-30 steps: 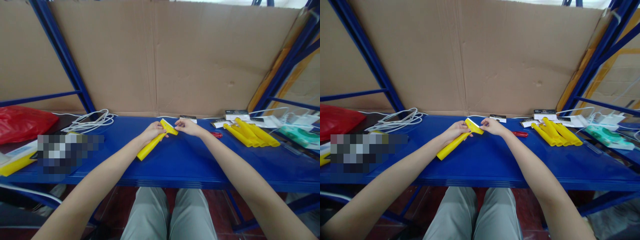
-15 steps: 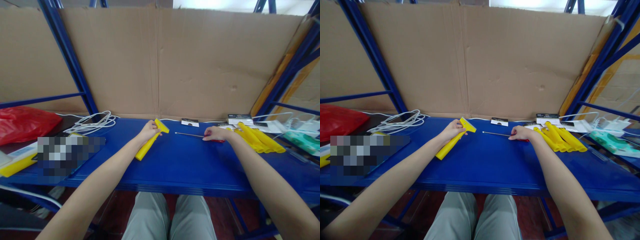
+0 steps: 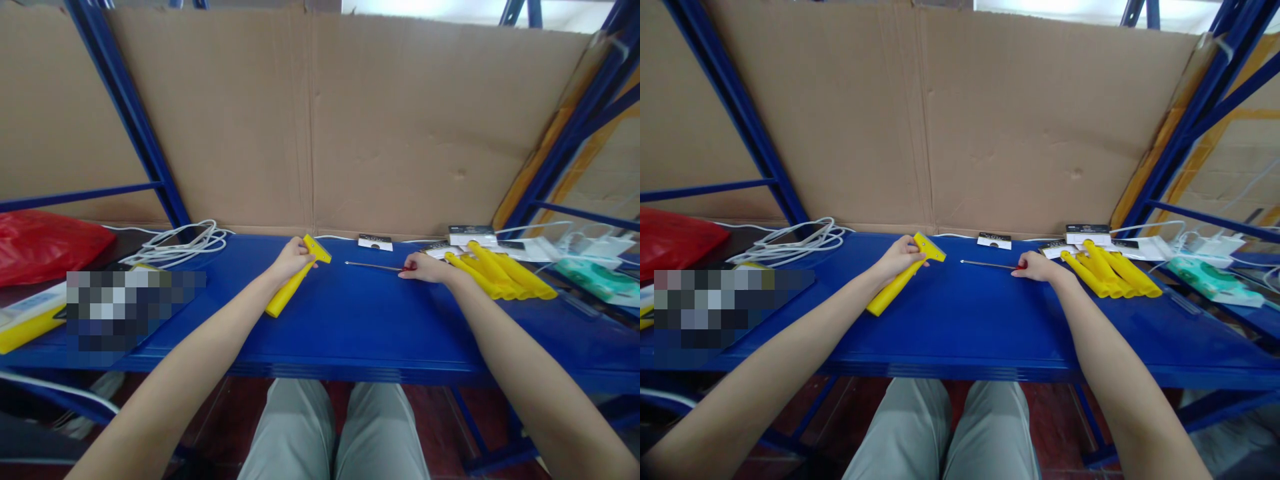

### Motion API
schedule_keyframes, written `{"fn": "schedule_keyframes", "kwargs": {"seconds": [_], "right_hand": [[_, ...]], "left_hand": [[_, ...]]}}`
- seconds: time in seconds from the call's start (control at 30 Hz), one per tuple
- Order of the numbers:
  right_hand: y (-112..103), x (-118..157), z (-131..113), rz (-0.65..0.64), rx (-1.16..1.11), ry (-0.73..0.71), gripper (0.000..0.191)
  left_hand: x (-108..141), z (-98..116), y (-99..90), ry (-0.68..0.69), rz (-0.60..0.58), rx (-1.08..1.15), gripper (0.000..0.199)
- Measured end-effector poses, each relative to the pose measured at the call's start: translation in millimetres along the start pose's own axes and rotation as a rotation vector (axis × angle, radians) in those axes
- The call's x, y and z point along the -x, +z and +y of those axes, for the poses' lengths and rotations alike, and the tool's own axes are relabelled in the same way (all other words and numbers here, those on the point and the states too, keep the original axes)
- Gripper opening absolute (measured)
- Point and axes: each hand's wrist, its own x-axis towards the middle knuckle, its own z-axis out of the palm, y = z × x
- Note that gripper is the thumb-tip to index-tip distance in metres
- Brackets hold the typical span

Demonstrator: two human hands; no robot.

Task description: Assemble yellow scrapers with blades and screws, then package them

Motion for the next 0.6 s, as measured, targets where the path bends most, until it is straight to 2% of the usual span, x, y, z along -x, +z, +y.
{"fn": "schedule_keyframes", "kwargs": {"seconds": [0.17, 0.3, 0.43, 0.6], "right_hand": [[7.5, -3.3, 0.1, 0.177, 0.057, -0.084, 0.016], [7.7, -3.8, -7.8, 0.273, 0.0, -0.097, 0.013], [5.1, -1.7, -23.0, 0.326, -0.098, -0.141, 0.015], [5.0, 1.6, -34.7, 0.33, -0.149, -0.205, 0.016]], "left_hand": [[-2.5, -2.8, -0.5, 0.003, 0.0, 0.006, 0.033], [-0.5, -0.9, 0.9, 0.003, -0.009, 0.005, 0.033], [3.8, 2.1, 3.8, 0.007, -0.02, 0.014, 0.031], [3.5, -1.6, 6.1, 0.021, -0.037, 0.043, 0.032]]}}
